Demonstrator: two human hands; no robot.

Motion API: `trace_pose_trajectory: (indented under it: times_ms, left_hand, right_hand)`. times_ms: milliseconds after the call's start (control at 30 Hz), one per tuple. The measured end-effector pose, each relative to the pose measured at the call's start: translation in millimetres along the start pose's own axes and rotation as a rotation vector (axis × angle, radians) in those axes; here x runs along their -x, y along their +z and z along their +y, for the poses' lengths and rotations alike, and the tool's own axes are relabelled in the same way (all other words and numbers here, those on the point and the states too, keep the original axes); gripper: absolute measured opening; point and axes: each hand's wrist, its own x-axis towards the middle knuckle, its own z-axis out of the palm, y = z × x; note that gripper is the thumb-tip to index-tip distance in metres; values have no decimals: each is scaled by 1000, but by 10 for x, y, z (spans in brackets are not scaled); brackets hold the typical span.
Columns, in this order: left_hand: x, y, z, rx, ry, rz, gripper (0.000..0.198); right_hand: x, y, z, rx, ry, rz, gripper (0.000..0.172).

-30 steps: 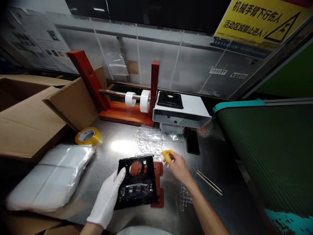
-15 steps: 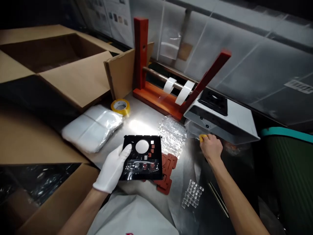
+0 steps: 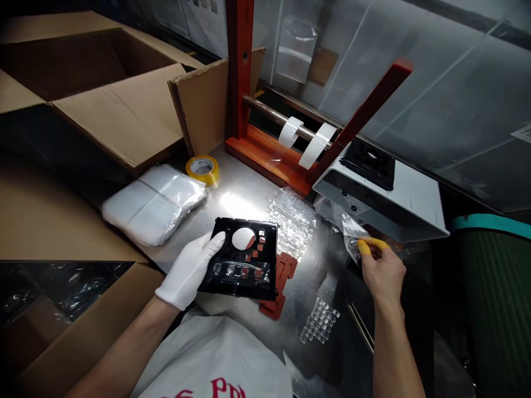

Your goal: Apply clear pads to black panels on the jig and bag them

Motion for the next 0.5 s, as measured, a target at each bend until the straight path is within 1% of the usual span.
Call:
trace_pose_trajectory:
  times_ms: [67, 100, 133, 167, 200, 233, 300, 367, 400, 433, 500]
  left_hand:
    - [-8, 53, -6, 41, -23, -36, 48]
    - [-13, 81, -12, 65, -36, -56, 50]
    - [-19, 111, -19, 92, -49, -78, 51]
    - [-26, 141, -26, 122, -62, -101, 51]
    - [-34, 172, -31, 153, -74, -120, 51]
    - [-41, 203, -33, 181, -86, -139, 50]
    - [-53, 266, -20, 240, -107, -174, 48]
    - [-56, 325, 10, 272, -111, -199, 46]
    - [-52, 353, 26, 269, -95, -203, 45]
    - [-45, 379, 39, 253, -71, -204, 44]
    - [-30, 431, 41, 192, -31, -217, 44]
  right_hand:
    - [217, -133, -135, -307, 117, 76, 40]
    - [341, -191, -210, -419, 156, 128, 41]
    - [471, -236, -281, -485, 172, 166, 40]
    - [604, -265, -344, -511, 172, 169, 39]
    - [735, -276, -395, -519, 166, 146, 37]
    - [864, -270, -433, -528, 160, 90, 36]
    - [1103, -216, -473, -542, 153, -57, 34]
    - [1304, -132, -490, -551, 138, -175, 35]
    - [1385, -90, -499, -559, 126, -207, 35]
    - [1451, -52, -513, -570, 118, -211, 35]
    - [1535, 7, -563, -614, 120, -176, 32]
